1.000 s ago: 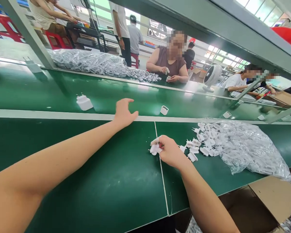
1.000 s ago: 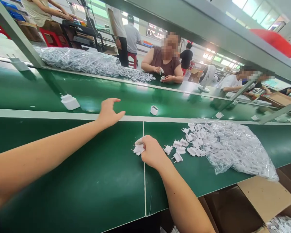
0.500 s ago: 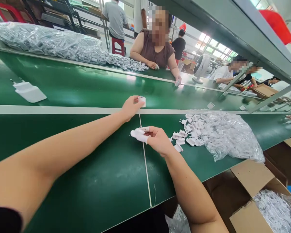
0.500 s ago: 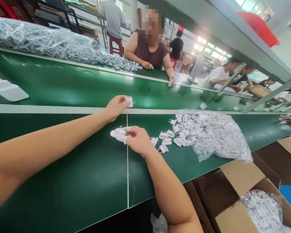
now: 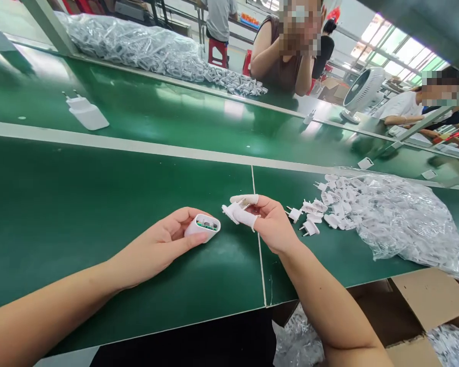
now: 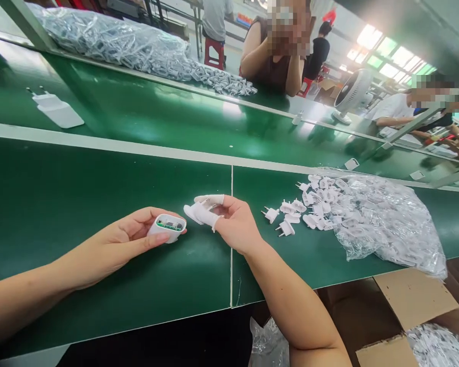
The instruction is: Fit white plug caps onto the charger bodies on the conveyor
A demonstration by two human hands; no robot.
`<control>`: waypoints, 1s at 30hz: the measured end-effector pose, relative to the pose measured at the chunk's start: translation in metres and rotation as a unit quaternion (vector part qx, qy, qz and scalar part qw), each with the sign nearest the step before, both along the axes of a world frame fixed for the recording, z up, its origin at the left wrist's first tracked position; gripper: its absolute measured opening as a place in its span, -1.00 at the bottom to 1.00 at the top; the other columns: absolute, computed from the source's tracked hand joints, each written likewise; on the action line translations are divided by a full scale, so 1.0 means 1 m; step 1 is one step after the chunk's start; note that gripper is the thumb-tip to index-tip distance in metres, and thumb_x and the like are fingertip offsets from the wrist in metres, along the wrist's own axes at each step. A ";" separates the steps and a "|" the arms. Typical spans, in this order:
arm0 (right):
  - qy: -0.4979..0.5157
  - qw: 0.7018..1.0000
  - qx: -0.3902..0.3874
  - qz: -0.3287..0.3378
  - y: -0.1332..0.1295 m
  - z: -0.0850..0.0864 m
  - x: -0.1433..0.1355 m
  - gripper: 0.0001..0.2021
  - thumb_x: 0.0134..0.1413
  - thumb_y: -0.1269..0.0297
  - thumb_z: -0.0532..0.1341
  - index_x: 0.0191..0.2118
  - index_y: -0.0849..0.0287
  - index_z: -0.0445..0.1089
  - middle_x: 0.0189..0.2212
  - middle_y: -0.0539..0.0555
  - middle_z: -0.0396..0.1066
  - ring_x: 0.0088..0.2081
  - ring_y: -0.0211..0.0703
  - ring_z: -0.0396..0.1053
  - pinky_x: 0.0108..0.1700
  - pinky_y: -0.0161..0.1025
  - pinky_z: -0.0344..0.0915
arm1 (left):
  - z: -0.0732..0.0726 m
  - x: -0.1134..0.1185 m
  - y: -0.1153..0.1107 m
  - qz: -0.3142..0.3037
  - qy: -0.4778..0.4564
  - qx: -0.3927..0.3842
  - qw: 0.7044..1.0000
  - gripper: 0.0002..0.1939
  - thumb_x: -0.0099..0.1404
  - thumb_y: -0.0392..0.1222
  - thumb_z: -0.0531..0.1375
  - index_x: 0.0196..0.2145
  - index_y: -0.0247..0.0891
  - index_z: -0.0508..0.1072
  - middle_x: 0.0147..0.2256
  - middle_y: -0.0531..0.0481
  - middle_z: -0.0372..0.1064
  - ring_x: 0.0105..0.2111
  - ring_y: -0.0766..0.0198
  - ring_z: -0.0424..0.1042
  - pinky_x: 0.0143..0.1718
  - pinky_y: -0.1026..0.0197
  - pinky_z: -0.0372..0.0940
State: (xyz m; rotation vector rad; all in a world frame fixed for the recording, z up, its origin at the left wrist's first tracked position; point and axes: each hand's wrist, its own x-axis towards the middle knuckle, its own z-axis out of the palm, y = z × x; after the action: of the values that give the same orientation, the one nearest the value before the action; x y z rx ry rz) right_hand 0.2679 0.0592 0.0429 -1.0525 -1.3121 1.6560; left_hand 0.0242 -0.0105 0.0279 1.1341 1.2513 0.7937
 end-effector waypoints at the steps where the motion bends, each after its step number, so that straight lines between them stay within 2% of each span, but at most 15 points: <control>1: -0.011 1.000 0.010 0.008 -0.002 -0.002 -0.001 -0.56 -0.23 0.04 0.71 -0.17 0.03 0.73 -0.26 0.02 0.68 -0.30 -0.19 0.55 -0.21 -0.18 0.58 | -0.004 0.001 -0.001 0.009 -0.002 0.006 1.000 -0.39 0.15 0.47 0.51 0.00 0.08 0.69 0.02 -0.15 0.72 0.00 -0.20 0.71 0.06 -0.16 0.67; 5: -0.014 0.997 0.065 0.046 -0.005 -0.006 -0.002 -0.59 -0.12 0.01 0.69 -0.18 0.03 0.67 -0.19 0.04 0.69 -0.21 -0.12 0.62 -0.09 -0.09 0.64 | -0.021 -0.001 -0.002 0.006 -0.009 0.029 1.000 -0.42 0.22 0.45 0.48 0.04 0.11 0.71 -0.02 -0.09 0.73 -0.03 -0.15 0.72 0.04 -0.03 0.67; 7: -0.008 0.992 0.113 0.055 -0.006 -0.007 -0.003 -0.63 -0.08 0.03 0.68 -0.25 0.04 0.61 -0.16 0.05 0.67 -0.16 -0.09 0.64 -0.05 -0.05 0.65 | -0.027 -0.004 -0.003 0.001 -0.004 0.026 1.000 -0.39 0.19 0.47 0.48 0.07 0.14 0.71 -0.01 -0.08 0.74 -0.04 -0.15 0.73 0.02 -0.01 0.68; 10: -0.053 0.978 0.198 0.045 -0.011 -0.009 -0.004 -0.79 0.14 0.12 0.58 -0.27 0.02 0.59 -0.17 0.04 0.65 -0.16 -0.11 0.63 -0.05 -0.06 0.64 | -0.031 -0.006 -0.003 0.020 0.018 0.024 0.999 -0.31 0.14 0.50 0.49 0.12 0.18 0.69 -0.01 -0.07 0.75 -0.08 -0.14 0.73 -0.03 0.01 0.69; 11: -0.073 0.973 0.216 0.036 -0.013 -0.009 -0.004 -0.83 0.18 0.16 0.56 -0.20 0.01 0.62 -0.14 0.05 0.65 -0.16 -0.12 0.62 -0.04 -0.07 0.65 | -0.031 -0.006 -0.003 0.028 0.027 0.024 0.999 -0.31 0.12 0.51 0.49 0.11 0.17 0.69 -0.04 -0.07 0.75 -0.11 -0.15 0.73 -0.05 0.00 0.69; 13: -0.096 0.970 0.224 0.019 -0.017 -0.011 -0.004 -0.67 0.15 0.18 0.58 0.01 -0.03 0.64 -0.07 0.05 0.66 -0.17 -0.15 0.63 -0.01 -0.09 0.67 | -0.028 -0.005 -0.002 0.043 0.045 0.030 0.998 -0.32 0.09 0.53 0.48 0.05 0.16 0.71 -0.08 -0.07 0.76 -0.16 -0.16 0.72 -0.09 -0.02 0.69; 15: -0.103 0.972 0.213 0.011 -0.020 -0.012 -0.003 -0.55 0.09 0.14 0.63 0.09 -0.03 0.63 -0.06 0.07 0.69 -0.17 -0.14 0.65 0.00 -0.09 0.70 | -0.023 -0.004 -0.001 0.049 0.064 0.035 0.996 -0.34 0.07 0.53 0.48 0.00 0.16 0.73 -0.10 -0.07 0.75 -0.19 -0.17 0.71 -0.08 -0.04 0.68; 20: -0.132 0.956 0.263 0.012 -0.026 -0.011 -0.003 -0.78 0.17 0.26 0.57 -0.06 -0.02 0.69 -0.17 0.03 0.73 -0.24 -0.13 0.67 -0.12 -0.13 0.72 | -0.013 -0.002 -0.002 0.027 0.098 0.052 0.993 -0.46 0.13 0.46 0.45 -0.04 0.19 0.75 -0.13 -0.02 0.74 -0.19 -0.15 0.68 -0.07 -0.03 0.66; 25: -0.146 0.930 0.336 0.019 -0.031 -0.009 -0.009 -0.85 0.29 0.33 0.48 -0.07 -0.03 0.68 -0.25 -0.01 0.72 -0.28 -0.17 0.65 -0.18 -0.19 0.66 | -0.015 0.000 -0.006 0.030 0.092 0.080 0.992 -0.59 0.19 0.35 0.47 -0.06 0.24 0.75 -0.16 0.06 0.75 -0.22 -0.08 0.68 -0.07 0.03 0.65; 30: -0.157 0.919 0.362 -0.008 -0.034 -0.005 -0.008 -0.85 0.30 0.35 0.48 -0.09 -0.05 0.69 -0.26 -0.02 0.74 -0.30 -0.16 0.66 -0.23 -0.20 0.64 | -0.016 -0.001 -0.006 0.034 0.092 0.081 0.992 -0.57 0.20 0.38 0.47 -0.05 0.24 0.75 -0.11 0.06 0.75 -0.16 -0.12 0.70 -0.04 0.01 0.65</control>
State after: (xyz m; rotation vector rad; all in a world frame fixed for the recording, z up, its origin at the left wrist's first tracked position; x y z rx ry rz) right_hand 0.2595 0.0250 0.0380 -0.8679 -1.9125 0.8554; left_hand 0.0234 -0.0166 0.0123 1.3246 1.4047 0.8690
